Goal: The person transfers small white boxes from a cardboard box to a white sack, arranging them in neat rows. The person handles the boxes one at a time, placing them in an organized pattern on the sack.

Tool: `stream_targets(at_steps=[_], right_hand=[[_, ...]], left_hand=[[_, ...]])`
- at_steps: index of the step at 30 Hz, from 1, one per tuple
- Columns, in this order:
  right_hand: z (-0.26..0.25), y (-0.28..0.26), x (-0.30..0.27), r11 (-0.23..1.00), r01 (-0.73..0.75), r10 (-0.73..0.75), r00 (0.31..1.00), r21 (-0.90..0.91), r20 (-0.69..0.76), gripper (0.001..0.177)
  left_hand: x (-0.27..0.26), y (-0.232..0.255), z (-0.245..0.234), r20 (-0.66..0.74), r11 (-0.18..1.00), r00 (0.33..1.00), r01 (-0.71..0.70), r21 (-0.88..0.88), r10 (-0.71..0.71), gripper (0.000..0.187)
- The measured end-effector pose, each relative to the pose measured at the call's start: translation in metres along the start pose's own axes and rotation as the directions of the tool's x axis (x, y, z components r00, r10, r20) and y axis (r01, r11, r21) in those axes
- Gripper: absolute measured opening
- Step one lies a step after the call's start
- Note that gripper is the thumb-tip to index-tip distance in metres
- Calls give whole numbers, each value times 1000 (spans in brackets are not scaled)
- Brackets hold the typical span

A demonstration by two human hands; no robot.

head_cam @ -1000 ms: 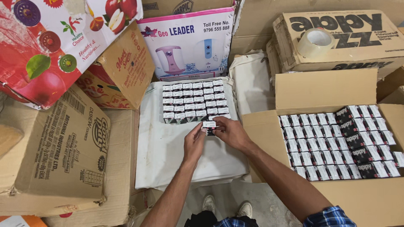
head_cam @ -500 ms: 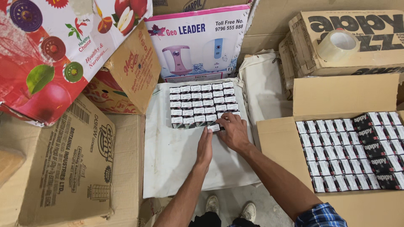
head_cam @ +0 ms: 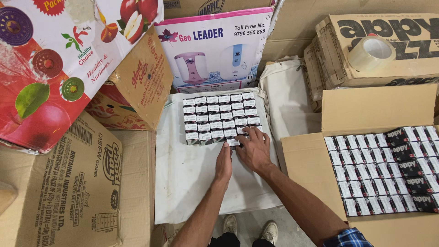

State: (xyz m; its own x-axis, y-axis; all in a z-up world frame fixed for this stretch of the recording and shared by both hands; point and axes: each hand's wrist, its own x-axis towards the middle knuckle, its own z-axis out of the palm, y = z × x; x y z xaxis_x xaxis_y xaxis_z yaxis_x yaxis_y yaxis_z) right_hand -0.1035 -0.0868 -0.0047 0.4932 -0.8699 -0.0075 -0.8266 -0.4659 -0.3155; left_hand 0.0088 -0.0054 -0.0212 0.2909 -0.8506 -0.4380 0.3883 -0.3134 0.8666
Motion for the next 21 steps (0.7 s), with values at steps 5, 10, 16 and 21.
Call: stream_targets(at_steps=[5,10,16,21], right_hand=[[-3,-4,-6,1000,-8,8,1000,-12,-2,31],[-3,5,-10,999,25,-25,1000,37,11,39],[-21,18,-22,958,163,-157,987,234,-45,62],[-47,34,-29,873,268,-241,963,407,-118,73]], left_hand=[[4,2,-5,-22,1000,999,24,-9,-24,79],[9,8,-18,-25,999,999,47,12,-47,81],[12,26,-26,-106,959,971,-189,211,215,52],[16,51,-30,228,830,918,-391,397,324,53]])
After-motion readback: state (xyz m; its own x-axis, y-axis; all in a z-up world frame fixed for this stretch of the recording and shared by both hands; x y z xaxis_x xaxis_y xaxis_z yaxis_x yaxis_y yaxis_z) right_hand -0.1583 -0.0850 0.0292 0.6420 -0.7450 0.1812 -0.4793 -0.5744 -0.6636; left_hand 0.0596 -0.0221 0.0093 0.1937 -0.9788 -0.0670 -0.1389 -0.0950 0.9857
